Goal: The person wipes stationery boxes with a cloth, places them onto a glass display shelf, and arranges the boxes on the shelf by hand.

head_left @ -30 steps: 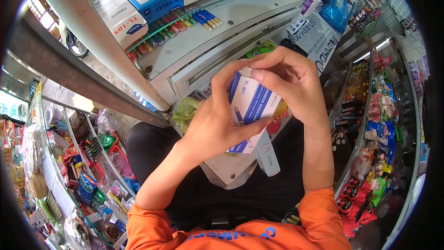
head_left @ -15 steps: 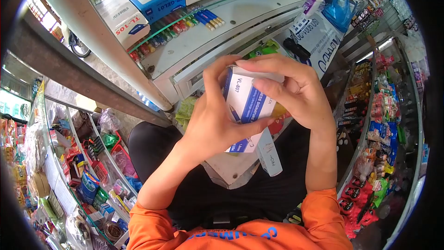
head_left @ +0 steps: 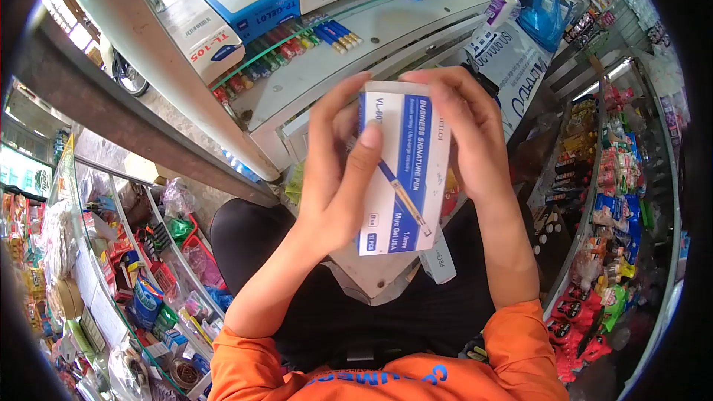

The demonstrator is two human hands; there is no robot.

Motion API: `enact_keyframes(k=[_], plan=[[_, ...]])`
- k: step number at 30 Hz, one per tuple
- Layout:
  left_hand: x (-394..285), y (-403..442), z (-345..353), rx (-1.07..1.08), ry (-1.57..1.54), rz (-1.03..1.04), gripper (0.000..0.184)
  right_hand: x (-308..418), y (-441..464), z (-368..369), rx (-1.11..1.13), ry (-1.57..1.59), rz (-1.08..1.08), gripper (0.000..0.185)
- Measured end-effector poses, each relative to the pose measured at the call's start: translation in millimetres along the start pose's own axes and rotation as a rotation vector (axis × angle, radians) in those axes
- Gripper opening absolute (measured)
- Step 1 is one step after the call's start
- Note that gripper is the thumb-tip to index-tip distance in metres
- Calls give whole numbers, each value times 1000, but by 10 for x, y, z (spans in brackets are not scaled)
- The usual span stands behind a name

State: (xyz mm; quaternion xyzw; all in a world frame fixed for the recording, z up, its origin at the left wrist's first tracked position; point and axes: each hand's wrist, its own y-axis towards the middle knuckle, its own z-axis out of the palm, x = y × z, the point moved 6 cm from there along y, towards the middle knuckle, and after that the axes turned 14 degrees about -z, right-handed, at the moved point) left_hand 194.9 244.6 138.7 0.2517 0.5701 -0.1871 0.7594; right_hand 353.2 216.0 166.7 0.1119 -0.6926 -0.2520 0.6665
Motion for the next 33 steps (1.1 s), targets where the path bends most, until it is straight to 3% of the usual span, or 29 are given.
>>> enact_keyframes(k=[3,7,14,17,19,22,29,31,32,33], plan=[[-20,-25,-26,3,-43,-35,50,-11,-5,23,-13,189,90,26],[12,-21,-37,-21,47,68,49,-44,-23,31,-65,375,232,26],[8,-21,-65,-15,-25,23,51,-74,-3,-28,-35,324,204,26],[-40,-45,-62,-45,-58,-14,51,3,16,-20,110,211,114,27],[-65,-44,-68,-43,-66,-11,47,110,21,14,221,47,-152,29],[-39,-57,-61,-79,-44,51,39,128,18,3,213,13,-144,28],[-51,-12,-17,-79,131,88,46,106,-4,22,68,144,31,28],[91,39,26,-98,-306,-133,56,128,0,16,44,162,15,29],[427,24,-12,-11,-416,-344,66,141,2,9,22,178,-1,30],[452,19,-7,-11,-416,-345,66,131,7,9,21,178,0,30]])
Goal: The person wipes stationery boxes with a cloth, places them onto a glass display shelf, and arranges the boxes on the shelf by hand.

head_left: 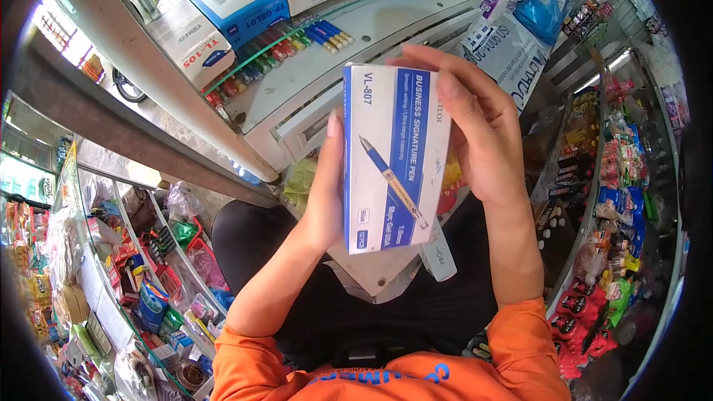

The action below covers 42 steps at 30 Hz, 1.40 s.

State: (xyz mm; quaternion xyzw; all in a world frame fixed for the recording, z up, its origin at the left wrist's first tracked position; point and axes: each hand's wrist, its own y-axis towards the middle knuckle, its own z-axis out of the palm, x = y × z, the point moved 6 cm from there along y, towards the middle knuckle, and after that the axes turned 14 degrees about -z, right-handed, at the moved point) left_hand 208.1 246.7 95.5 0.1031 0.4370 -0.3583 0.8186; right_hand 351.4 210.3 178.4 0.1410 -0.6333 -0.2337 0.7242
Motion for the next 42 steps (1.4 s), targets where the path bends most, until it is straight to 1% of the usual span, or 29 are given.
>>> enact_keyframes(k=[2,3,4,6,7,8,10,11,13,14,16,17,18,20,21,22,23,24,25,27,30,31,32,34,36,37,38,40,42], plan=[[165,6,153,285,-370,-245,74,48,40,-10,32,-193,-136,33],[204,25,138,282,-333,-291,77,101,38,-17,-26,-277,-232,32],[185,16,127,294,-303,-304,78,111,16,-70,-34,-279,-222,32],[64,36,53,210,-257,-218,82,297,-48,-299,-168,-602,-355,27],[29,66,-26,233,-311,-197,83,278,-141,-373,-253,-437,-310,22],[-65,50,52,366,-442,-204,81,285,-259,-479,-253,-441,-313,22],[-126,48,38,301,-434,-201,80,116,-515,-711,-16,-978,-28,20],[-115,65,16,300,-432,-198,80,75,-593,-750,-16,-976,-32,20],[-79,93,-24,328,-356,-174,80,-41,-691,-670,229,-1205,-43,22],[-68,84,-33,284,-355,-194,81,-59,-727,-634,237,-1199,-48,22],[-53,97,-60,259,-315,-185,83,-30,-777,-537,212,-1176,-151,23],[-34,82,-50,248,-348,-214,86,-4,-794,-485,190,-1156,-93,26],[-19,96,-75,277,-362,-227,88,12,-779,-426,200,-1150,-91,26],[-65,90,-79,254,-330,-172,90,66,-794,-308,210,-1146,-166,29],[-97,68,-59,253,-362,-161,91,44,-800,-259,242,-1161,-159,36],[-136,56,-50,254,-391,-149,92,19,-809,-182,236,-1162,-157,36],[-148,71,-101,238,-301,-132,92,-15,-821,-23,315,-1229,-214,40],[-143,79,-126,231,-308,-127,92,-51,-829,115,395,-1296,-273,43],[-163,72,-84,267,-370,-125,93,-117,-826,174,389,-1297,-277,43],[-186,47,-50,301,-427,-116,94,-297,-861,347,561,-1337,-345,50],[-205,39,-135,210,-223,-68,98,-313,-733,283,529,-1352,-364,49],[-217,44,-169,167,-157,-42,98,-247,-658,218,445,-1289,-365,45],[-225,54,-203,126,-91,-20,98,-240,-644,166,454,-1282,-372,45],[-232,50,-219,120,-32,14,97,-255,-605,-222,14,-933,-44,35],[-232,30,-236,21,-1,24,96,-52,-416,-308,-186,-692,-75,30],[-176,40,-267,83,-52,-13,93,17,-375,-347,-247,-523,-158,31],[-199,16,-212,89,-52,-10,93,53,-380,-313,-248,-527,-163,31],[-224,-18,-84,84,-169,-74,76,239,-433,-49,-166,-647,-435,38],[-222,14,-1,101,-236,-83,76,239,-534,492,289,-950,-649,49]])
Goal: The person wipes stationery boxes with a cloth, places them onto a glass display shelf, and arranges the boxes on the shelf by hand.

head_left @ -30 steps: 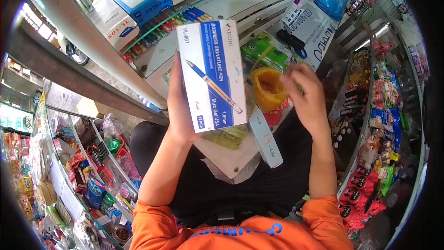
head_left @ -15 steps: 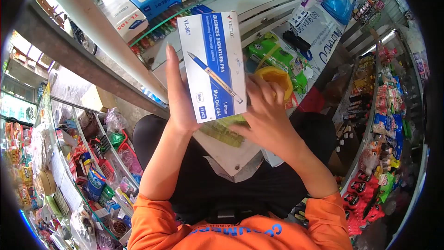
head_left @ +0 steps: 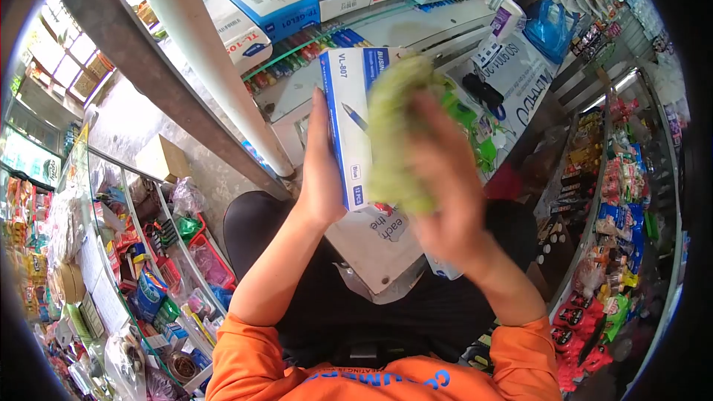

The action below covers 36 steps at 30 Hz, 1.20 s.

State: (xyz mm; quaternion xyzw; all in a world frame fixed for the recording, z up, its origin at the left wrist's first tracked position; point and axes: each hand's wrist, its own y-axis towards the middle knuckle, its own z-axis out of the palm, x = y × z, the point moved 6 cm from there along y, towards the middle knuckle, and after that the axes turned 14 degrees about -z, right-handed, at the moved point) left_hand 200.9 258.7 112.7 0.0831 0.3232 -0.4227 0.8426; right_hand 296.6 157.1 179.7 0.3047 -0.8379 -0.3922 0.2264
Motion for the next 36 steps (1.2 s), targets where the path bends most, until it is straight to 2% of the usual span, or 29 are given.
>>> enact_keyframes(k=[2,3,4,6,8,10,12,15,17,20,22,24,26,27,29,31,33,34,35,36], plan=[[-13,-25,102,38,-29,48,74,203,-15,268,148,-152,-2,60],[37,-25,72,144,-30,38,67,191,29,289,148,-155,-4,60],[66,-35,82,144,-31,40,67,111,102,279,117,-165,34,62],[97,-69,168,19,297,132,66,-40,242,231,85,-173,77,65],[99,-111,272,34,250,119,62,-164,368,88,-33,-91,80,62],[-13,-135,215,11,155,117,59,10,272,120,-19,-127,100,60],[-116,-150,88,53,212,169,62,242,32,290,186,-38,70,61],[-48,-130,44,-4,238,177,62,342,-149,265,232,-82,31,64],[91,-99,61,33,229,96,62,261,-76,203,213,-94,48,65],[153,-82,229,95,188,52,62,-37,182,117,102,-158,55,68],[247,-87,272,109,271,-107,71,-275,380,-61,-68,-237,79,54],[304,-42,174,118,291,-147,75,-728,401,-169,-225,427,435,35],[252,-36,145,187,112,-136,79,-1051,364,-378,-419,373,506,33],[200,-58,152,153,30,-97,78,-1075,337,-441,-418,376,498,33],[86,-32,96,145,-9,-69,78,-1061,169,-642,-796,408,545,35],[32,25,-32,105,-8,-46,79,-713,56,-658,-865,386,539,35],[15,36,61,372,-144,-91,87,-368,22,-544,-590,269,186,40],[47,19,144,365,-142,-93,87,-232,89,-464,-244,41,-113,50],[23,-18,301,227,-3,-9,91,-71,62,-285,-7,-63,-35,62],[-5,-34,372,90,138,75,96,46,77,-128,118,-89,-75,63]])
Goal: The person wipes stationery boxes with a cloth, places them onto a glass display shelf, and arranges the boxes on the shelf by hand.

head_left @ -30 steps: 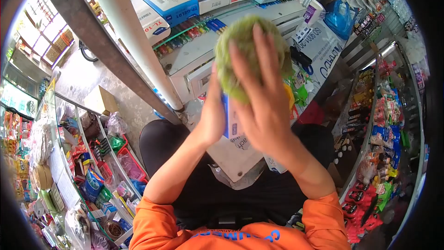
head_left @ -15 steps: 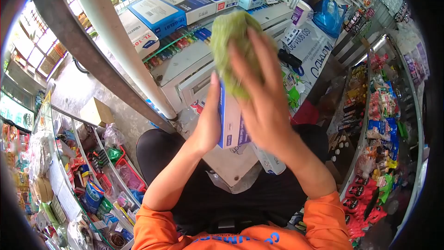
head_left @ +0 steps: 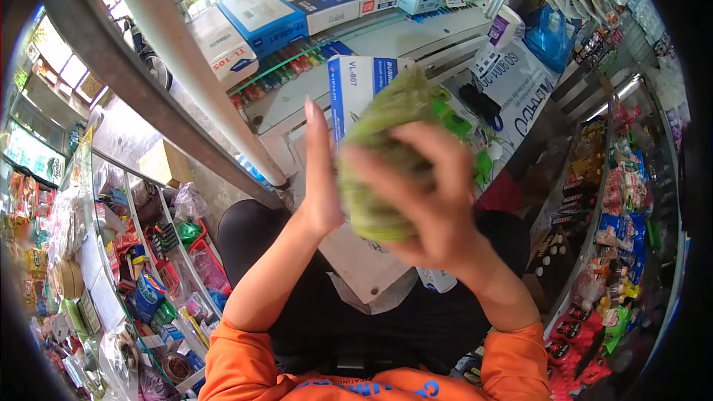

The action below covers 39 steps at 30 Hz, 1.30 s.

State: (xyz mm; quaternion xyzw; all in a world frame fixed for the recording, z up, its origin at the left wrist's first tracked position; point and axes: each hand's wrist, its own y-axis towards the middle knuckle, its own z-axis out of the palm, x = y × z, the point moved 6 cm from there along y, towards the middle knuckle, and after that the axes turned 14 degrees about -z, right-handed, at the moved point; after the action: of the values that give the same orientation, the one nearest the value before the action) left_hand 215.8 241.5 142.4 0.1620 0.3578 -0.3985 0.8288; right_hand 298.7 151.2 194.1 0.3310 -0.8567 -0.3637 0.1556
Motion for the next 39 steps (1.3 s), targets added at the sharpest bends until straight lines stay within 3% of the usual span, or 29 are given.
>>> enact_keyframes(k=[1,2,4,6,8,10,12,13,17,20,21,22,24,25,30,32,33,34,36,38,39], plan=[[85,58,-76,525,-398,35,101,66,-37,141,53,-105,32,63],[71,33,2,522,-393,26,101,28,-70,160,47,-104,39,63],[62,-13,33,-10,334,44,106,-61,-78,149,2,-167,13,54],[161,-6,50,-19,497,110,109,-152,-56,12,-29,-122,111,54],[344,47,84,-14,599,-71,110,-348,-125,-175,-174,-137,215,49],[382,117,121,-12,403,-303,108,-639,-229,-358,-505,147,224,37],[345,190,72,48,363,-384,104,-748,-310,-576,-659,165,335,28],[342,235,10,10,296,-376,99,-803,-379,-614,-666,191,372,16],[330,302,-87,-101,154,-389,92,-696,-532,-723,-588,24,357,4],[357,248,-95,36,169,-524,84,-654,-554,-746,-607,96,317,4],[366,240,-113,15,180,-524,87,-606,-515,-731,-670,194,364,17],[380,239,-113,9,174,-519,87,-596,-456,-695,-663,201,363,17],[407,255,-105,-13,149,-508,87,-617,-384,-644,-690,224,364,36],[413,264,-104,-23,138,-501,87,-626,-398,-544,-583,227,395,48],[432,269,-116,9,94,-436,87,-592,-323,-343,-461,336,295,46],[444,229,-128,51,-29,-351,84,-628,-393,-340,-608,187,397,46],[428,208,-152,122,-66,-213,85,-623,-395,-351,-622,238,396,45],[416,158,-223,-61,71,-50,91,-620,-418,-369,-653,208,416,45],[601,91,-505,86,-87,70,108,-601,-374,-340,-588,251,353,43],[537,85,-408,449,-398,205,127,-559,-333,-330,-502,417,243,45],[429,87,-204,503,-329,218,131,-421,-259,-313,-378,312,75,43]])
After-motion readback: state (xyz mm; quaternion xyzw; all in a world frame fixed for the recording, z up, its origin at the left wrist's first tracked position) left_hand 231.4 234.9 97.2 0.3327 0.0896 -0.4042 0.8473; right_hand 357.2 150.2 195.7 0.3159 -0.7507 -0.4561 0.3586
